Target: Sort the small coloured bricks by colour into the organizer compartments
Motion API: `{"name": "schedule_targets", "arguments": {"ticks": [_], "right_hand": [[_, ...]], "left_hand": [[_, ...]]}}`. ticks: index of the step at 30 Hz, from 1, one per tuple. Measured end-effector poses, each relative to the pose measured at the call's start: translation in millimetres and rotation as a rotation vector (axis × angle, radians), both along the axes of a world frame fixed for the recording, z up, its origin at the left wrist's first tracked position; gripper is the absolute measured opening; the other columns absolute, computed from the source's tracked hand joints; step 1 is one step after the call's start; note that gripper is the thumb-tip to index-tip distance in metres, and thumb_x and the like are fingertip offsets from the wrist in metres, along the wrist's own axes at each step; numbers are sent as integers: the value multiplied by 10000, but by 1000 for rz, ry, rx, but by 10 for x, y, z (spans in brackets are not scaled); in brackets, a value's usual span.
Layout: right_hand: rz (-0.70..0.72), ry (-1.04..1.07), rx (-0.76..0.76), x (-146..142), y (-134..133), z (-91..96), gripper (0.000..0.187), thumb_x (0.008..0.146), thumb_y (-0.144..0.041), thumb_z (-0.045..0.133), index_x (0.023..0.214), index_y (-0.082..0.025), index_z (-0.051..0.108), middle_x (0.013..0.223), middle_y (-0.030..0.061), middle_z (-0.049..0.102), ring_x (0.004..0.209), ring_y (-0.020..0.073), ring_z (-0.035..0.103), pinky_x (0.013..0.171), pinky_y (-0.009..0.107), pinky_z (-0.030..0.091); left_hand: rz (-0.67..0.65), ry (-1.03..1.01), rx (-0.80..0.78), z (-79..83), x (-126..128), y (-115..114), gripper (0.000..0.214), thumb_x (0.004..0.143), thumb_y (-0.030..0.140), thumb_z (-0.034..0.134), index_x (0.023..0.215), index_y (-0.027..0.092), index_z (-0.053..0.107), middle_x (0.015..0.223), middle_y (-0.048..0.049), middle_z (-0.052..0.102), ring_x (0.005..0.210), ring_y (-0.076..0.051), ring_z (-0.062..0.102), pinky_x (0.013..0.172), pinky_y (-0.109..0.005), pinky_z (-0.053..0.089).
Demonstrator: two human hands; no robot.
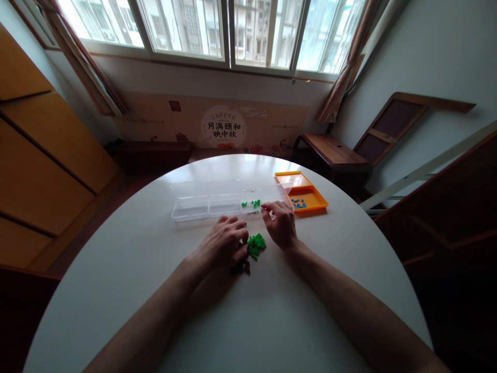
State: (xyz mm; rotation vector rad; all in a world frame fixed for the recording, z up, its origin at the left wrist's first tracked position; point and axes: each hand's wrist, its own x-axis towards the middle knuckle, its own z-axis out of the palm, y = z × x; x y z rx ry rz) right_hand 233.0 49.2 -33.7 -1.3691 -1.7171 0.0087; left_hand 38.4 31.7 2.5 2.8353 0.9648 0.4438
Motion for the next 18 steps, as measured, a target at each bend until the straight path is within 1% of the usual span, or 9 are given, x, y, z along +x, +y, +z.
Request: {"name": "schedule_targets", "arguments": {"ticks": [5,8,10,12,14,16,18], "right_hand": [[92,39,-7,-11,-27,9,151,874,-196,544,883,-196,695,798,39,668,746,186,560,763,318,440],[229,56,-11,-21,-46,3,151,868,-191,547,912,-209,691,797,30,655,752,172,574,758,294,463],[338,46,-4,-38,-60,-6,168,855,-170,555,951,-212,686,814,28,654,757,162,581,755,280,473],[418,12,7,-55,-71,-14,186,843,-154,565,977,-215,680,850,29,663,763,155,585,755,274,476],[450,-32,10,-67,-77,-21,167,856,-163,564,963,-222,679,869,31,672,764,151,588,754,273,473],[444,-72,4,-70,-77,-24,139,895,-204,548,924,-224,682,850,33,675,764,151,590,749,272,467],[432,-103,5,-64,-73,-21,166,929,-249,526,884,-220,683,827,39,676,772,153,596,744,269,461]], "left_hand": [[52,-48,24,-53,-7,52,103,846,273,583,792,196,625,841,-32,619,829,-187,500,801,-355,345],[118,-142,38,-114,-27,99,138,893,291,550,847,208,650,870,-38,631,864,-195,508,811,-357,355],[153,-210,17,-147,-35,126,163,918,284,518,876,215,659,867,-36,633,881,-194,514,820,-353,363],[183,-263,-17,-163,-38,147,184,929,280,497,887,214,663,859,-33,631,883,-189,523,829,-348,373],[215,-284,-48,-163,-38,159,200,932,295,492,875,207,663,852,-34,626,876,-189,530,833,-349,383],[241,-272,-65,-152,-38,163,223,934,311,486,846,199,658,841,-35,621,867,-193,531,831,-355,388],[256,-260,-63,-138,-40,159,245,938,331,478,825,195,647,832,-35,618,862,-196,528,827,-356,388]]}}
